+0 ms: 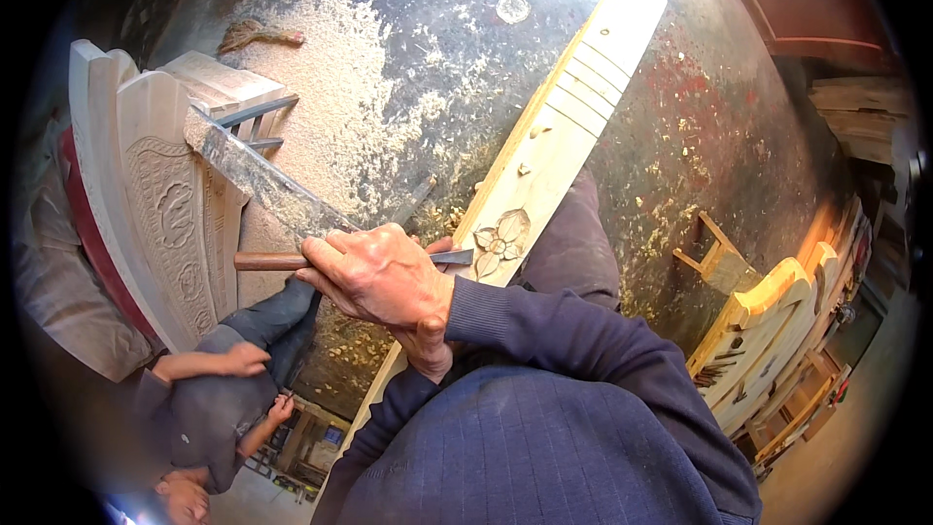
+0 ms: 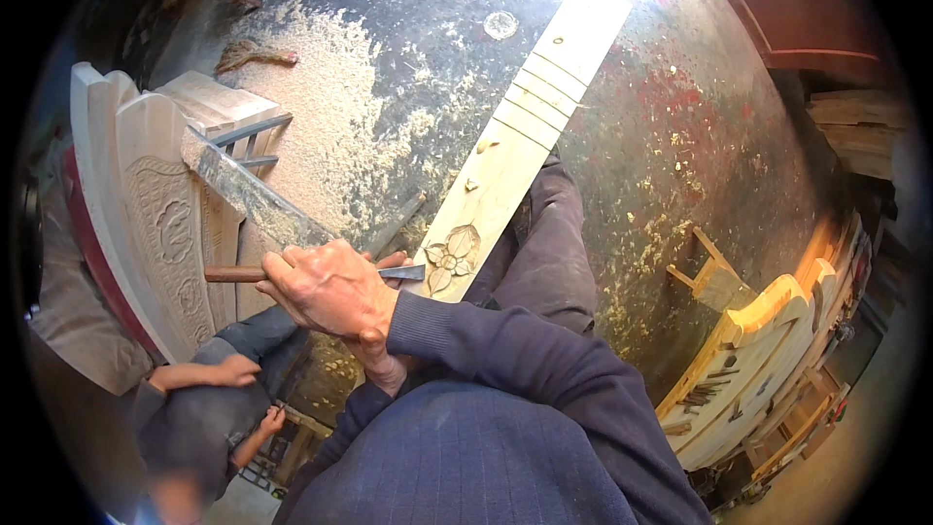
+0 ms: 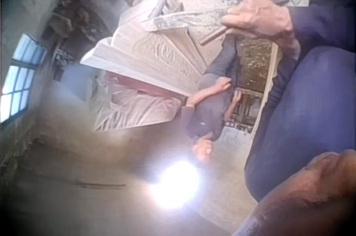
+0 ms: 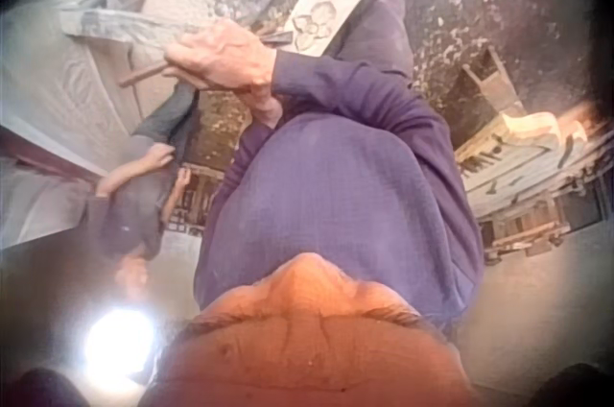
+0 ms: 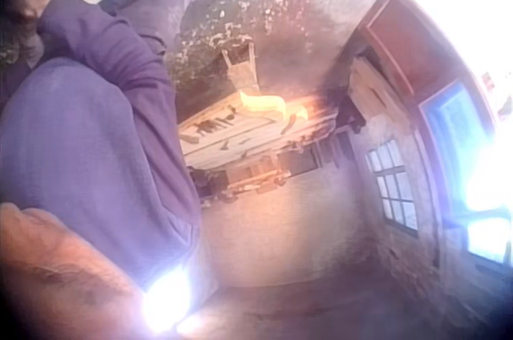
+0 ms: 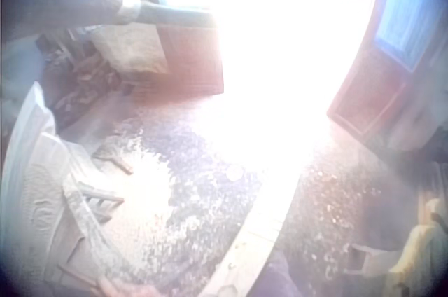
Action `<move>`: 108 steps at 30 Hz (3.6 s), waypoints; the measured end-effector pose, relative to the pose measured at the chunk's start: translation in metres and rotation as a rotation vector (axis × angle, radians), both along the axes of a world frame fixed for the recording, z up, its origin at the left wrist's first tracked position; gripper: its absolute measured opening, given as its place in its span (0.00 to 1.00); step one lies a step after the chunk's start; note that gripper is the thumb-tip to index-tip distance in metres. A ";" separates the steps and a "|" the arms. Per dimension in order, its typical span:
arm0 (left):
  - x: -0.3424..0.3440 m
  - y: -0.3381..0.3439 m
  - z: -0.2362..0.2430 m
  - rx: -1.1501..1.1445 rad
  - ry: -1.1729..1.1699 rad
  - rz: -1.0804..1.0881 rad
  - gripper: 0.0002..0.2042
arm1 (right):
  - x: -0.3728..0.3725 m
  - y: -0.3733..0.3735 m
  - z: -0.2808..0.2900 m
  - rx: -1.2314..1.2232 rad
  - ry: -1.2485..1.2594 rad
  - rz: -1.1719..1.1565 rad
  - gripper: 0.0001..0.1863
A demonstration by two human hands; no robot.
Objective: The person carves a flower design into a wooden plank using a chisel and a mallet.
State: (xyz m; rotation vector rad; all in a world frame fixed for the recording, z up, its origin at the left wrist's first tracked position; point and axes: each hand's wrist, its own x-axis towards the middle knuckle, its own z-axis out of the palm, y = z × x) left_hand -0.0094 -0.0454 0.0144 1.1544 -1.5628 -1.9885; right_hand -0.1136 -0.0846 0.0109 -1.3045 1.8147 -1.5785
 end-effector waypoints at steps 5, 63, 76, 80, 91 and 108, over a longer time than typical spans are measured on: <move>0.001 0.001 -0.002 -0.021 0.005 0.024 0.66 | 0.003 -0.001 -0.005 -0.001 0.012 0.011 0.15; 0.035 0.010 -0.009 0.056 -0.007 0.263 0.58 | 0.010 0.002 -0.005 -0.115 0.103 -0.012 0.14; 0.030 0.010 -0.009 0.007 -0.077 0.253 0.56 | 0.002 0.003 -0.005 -0.071 0.058 -0.083 0.11; 0.031 0.003 -0.014 -0.056 -0.067 0.165 0.54 | -0.003 0.001 -0.002 -0.013 0.051 -0.155 0.10; 0.017 -0.004 -0.010 0.015 0.039 0.072 0.44 | -0.001 0.003 -0.002 -0.014 0.198 -0.202 0.14; 0.039 -0.025 0.015 -0.810 0.057 -0.399 0.20 | -0.047 0.157 0.050 0.277 0.076 -0.010 0.14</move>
